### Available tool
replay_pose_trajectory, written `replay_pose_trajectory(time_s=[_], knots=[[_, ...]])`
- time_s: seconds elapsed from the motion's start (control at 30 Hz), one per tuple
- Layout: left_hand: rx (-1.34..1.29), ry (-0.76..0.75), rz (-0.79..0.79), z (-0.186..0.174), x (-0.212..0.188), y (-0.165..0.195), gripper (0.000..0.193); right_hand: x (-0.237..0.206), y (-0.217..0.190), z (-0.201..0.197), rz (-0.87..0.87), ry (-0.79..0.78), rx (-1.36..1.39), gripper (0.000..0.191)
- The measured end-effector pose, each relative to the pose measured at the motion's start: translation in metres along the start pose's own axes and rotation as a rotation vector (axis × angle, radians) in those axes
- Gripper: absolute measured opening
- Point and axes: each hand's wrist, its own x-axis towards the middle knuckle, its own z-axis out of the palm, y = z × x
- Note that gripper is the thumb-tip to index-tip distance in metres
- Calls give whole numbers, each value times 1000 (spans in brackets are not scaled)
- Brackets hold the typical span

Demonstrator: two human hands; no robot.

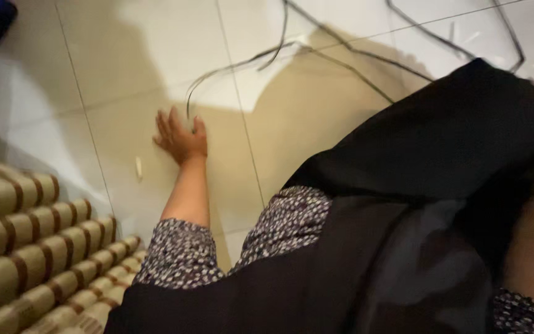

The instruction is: The person sits on the floor and peels white size labels from a backing sheet, then presses the labels onto pink shoe boxes and stacks the labeled boxes. They then gather loose black elastic straps from the floor and bundle the straps together by hand.

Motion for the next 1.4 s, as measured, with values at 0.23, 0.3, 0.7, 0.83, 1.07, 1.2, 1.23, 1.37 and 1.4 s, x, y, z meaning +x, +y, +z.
replay_pose_trajectory(time_s=[0.23, 0.3, 0.7, 0.83, 1.07, 1.2, 1.23, 1.37, 1.4], knots=[[-129, -93, -583, 17, 39, 179, 119, -5, -24, 7, 285, -11, -337, 45], [-162, -375, -534, 28, 38, 245, 134, -12, -33, 10, 384, 31, -307, 45], [-582, -292, 665, 95, -85, 330, 13, -26, -77, 25, 389, 158, -411, 44], [-877, -378, 367, 93, -66, 340, 14, -21, -84, 38, 407, 153, -415, 40], [-1571, -1078, 437, -8, -114, 494, 10, 7, -122, 41, -175, 347, 27, 93], [-1338, -856, 1334, -84, -191, 523, 14, 18, -139, 10, 14, 106, 293, 56], [-1369, -585, 1412, -94, -199, 520, 11, 19, -144, -4, 29, 118, 305, 52], [-1269, -128, 1537, -100, -206, 501, 32, 7, -166, -51, 205, 160, 469, 40], [-1213, -178, 1550, -98, -205, 497, 50, 0, -172, -59, 276, 152, 533, 38]])
